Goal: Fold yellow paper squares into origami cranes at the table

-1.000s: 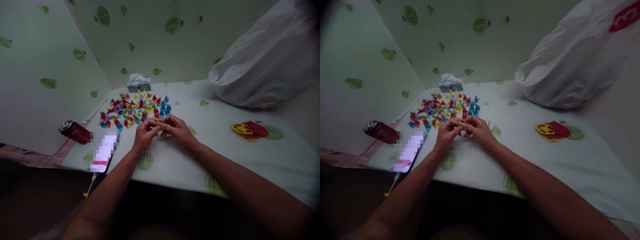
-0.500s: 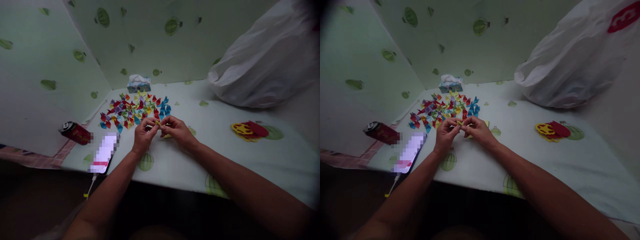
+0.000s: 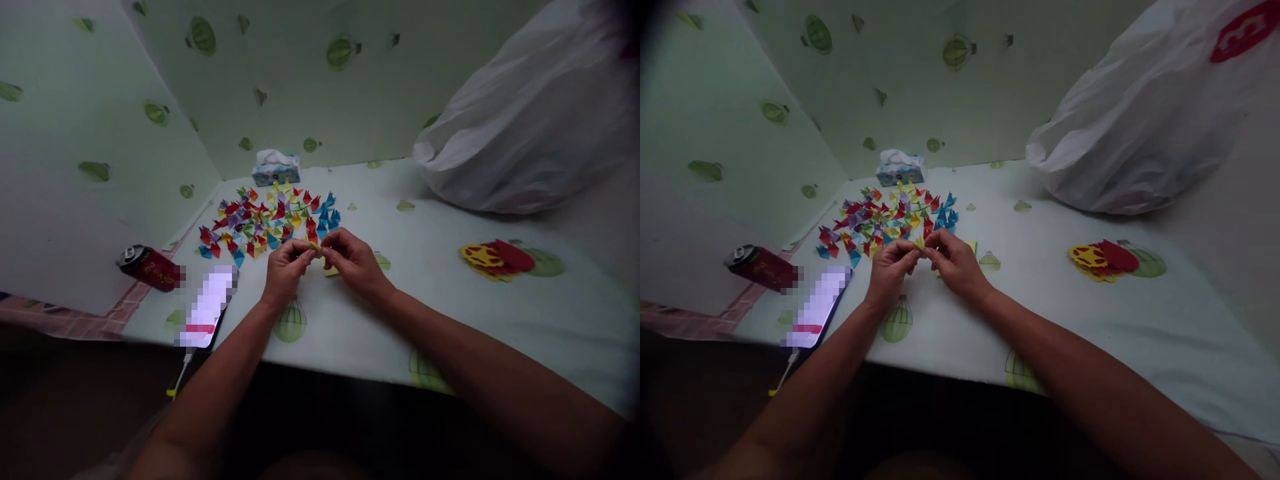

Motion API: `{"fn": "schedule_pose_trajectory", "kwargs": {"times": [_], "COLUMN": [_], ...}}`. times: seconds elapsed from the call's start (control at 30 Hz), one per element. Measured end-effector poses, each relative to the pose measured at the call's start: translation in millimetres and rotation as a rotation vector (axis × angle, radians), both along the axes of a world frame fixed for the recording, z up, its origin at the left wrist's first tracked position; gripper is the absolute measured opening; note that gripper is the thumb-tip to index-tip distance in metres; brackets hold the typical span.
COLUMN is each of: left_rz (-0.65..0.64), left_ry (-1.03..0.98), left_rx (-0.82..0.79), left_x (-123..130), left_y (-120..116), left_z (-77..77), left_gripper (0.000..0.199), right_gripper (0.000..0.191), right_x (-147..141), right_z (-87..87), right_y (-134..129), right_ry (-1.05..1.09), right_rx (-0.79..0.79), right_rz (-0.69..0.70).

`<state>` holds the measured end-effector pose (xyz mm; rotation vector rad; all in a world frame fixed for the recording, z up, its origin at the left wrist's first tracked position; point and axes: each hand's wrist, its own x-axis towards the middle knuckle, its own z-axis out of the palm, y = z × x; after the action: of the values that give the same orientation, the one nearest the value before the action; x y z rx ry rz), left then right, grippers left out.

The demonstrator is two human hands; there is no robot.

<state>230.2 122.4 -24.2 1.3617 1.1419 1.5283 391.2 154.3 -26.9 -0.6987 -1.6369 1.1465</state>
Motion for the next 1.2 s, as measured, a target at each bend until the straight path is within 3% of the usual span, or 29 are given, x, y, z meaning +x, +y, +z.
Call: {"fn": "schedule_pose_trajectory", "kwargs": {"times": [0.2,0.83,1.0,1.2], "left_rz": [-0.008,0.015,0.079,0.086], "left_ry": [-0.028,0.045,0.131,0.192], "left_rx": [0.019,0.11,0.166,0.2], "left_x": [3.8,2.8,1.2,-0.8], "left_y": [0.7,1.3,2.5,3.2], "left_z": [-2.8,-8.1,-10.0,-13.2], "left_gripper": [0.02,0.014,0.011,0.014], "right_gripper": [0.007,0.011,0.014,0.01], "right_x": [1.1,-0.8,-1.0,-2.6], "right_z": [3.1,3.5,5.6,2.8], "right_y": [-0.5,-1.8,-6.4,-7.5], "right_ry": [-0.106,-0.148,-0.166,-0.096], "right_rx": [0.188,0.19,0.214,0.029], "right_rz": [-0.177,-0.146,-0.132,-0.029]}}
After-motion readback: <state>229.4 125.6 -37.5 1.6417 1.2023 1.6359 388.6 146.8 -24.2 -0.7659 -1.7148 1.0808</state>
